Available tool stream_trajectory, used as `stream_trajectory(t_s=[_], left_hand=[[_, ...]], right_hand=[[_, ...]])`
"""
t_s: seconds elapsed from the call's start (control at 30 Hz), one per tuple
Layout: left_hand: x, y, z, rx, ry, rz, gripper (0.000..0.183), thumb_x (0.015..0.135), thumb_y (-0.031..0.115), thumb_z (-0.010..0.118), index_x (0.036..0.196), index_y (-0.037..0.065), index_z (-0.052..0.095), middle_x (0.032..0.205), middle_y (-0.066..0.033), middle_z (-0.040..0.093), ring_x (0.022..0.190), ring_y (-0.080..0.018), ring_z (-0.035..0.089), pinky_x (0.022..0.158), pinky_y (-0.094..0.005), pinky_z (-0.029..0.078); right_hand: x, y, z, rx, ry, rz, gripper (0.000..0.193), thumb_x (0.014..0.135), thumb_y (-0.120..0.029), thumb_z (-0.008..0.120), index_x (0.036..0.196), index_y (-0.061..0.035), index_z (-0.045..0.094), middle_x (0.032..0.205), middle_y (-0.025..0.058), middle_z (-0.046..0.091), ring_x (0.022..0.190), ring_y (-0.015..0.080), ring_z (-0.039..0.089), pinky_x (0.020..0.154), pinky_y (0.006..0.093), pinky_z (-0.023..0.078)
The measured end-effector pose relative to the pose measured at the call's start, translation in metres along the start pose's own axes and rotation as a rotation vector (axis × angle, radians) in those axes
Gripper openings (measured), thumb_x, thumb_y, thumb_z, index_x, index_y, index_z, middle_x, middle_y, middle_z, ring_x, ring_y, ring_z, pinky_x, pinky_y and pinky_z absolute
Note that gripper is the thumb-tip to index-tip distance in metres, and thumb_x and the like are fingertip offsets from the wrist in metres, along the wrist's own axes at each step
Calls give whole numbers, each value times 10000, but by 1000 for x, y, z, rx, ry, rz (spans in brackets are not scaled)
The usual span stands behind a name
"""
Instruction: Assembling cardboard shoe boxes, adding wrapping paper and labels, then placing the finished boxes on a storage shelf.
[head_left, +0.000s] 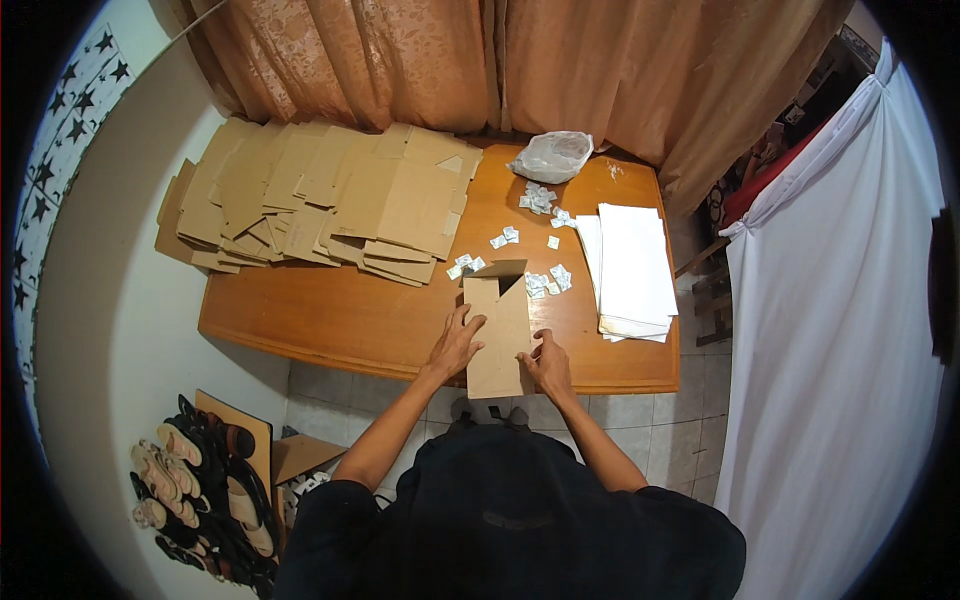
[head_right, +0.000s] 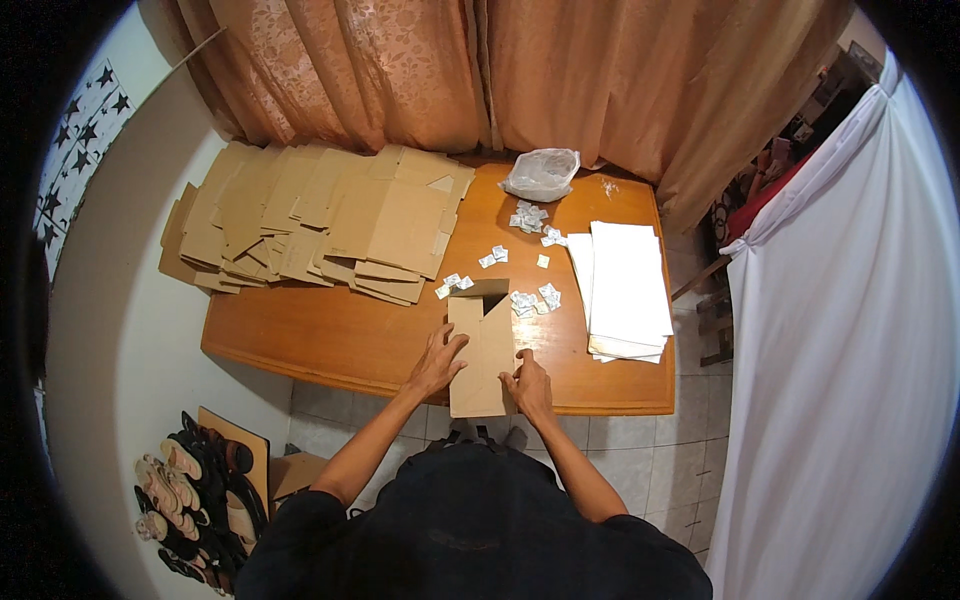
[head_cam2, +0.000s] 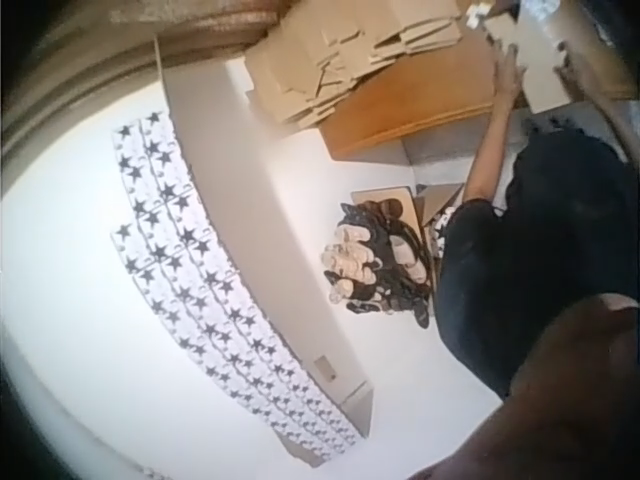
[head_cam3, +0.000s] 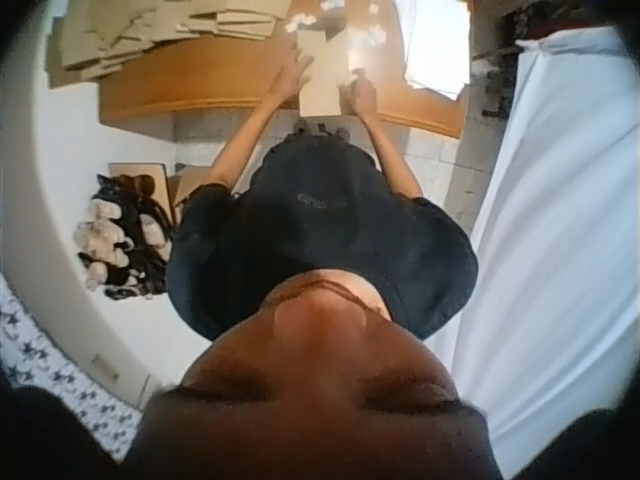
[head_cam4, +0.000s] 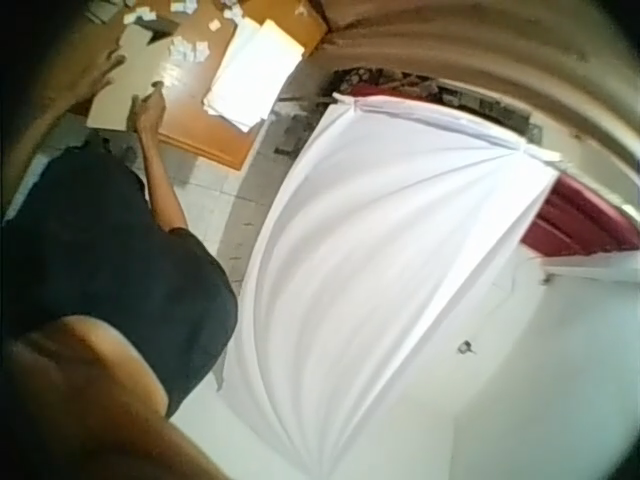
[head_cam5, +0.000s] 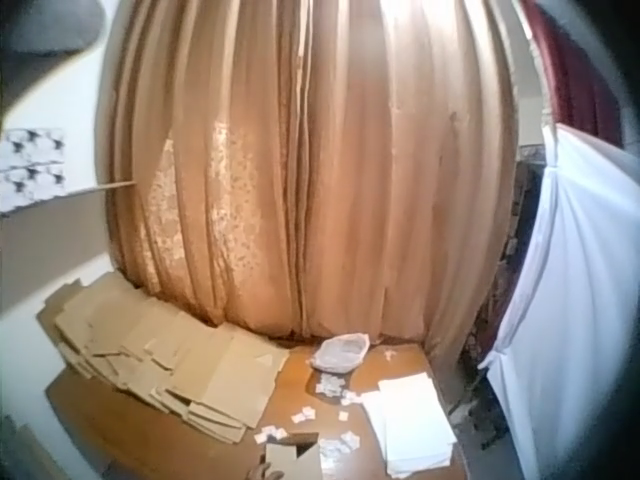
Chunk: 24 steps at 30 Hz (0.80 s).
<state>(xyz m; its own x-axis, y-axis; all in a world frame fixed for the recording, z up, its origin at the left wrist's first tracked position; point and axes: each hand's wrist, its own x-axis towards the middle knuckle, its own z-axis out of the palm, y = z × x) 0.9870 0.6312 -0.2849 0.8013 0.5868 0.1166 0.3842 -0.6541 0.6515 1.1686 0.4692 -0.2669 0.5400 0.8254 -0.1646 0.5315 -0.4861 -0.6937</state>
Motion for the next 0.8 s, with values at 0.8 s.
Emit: stream_trajectory(t_s=[0.8], left_hand=[[61, 30, 19, 425, 56, -396, 646, 807, 468, 752, 1251, 27, 594, 1194, -157, 551, 1138, -333, 506, 877, -535, 372]], right_hand=[[138, -39, -8, -370, 108, -726, 281, 876, -65, 619, 1122, -150, 727, 1021, 36, 670, 1031, 232, 606, 1032, 484, 367]])
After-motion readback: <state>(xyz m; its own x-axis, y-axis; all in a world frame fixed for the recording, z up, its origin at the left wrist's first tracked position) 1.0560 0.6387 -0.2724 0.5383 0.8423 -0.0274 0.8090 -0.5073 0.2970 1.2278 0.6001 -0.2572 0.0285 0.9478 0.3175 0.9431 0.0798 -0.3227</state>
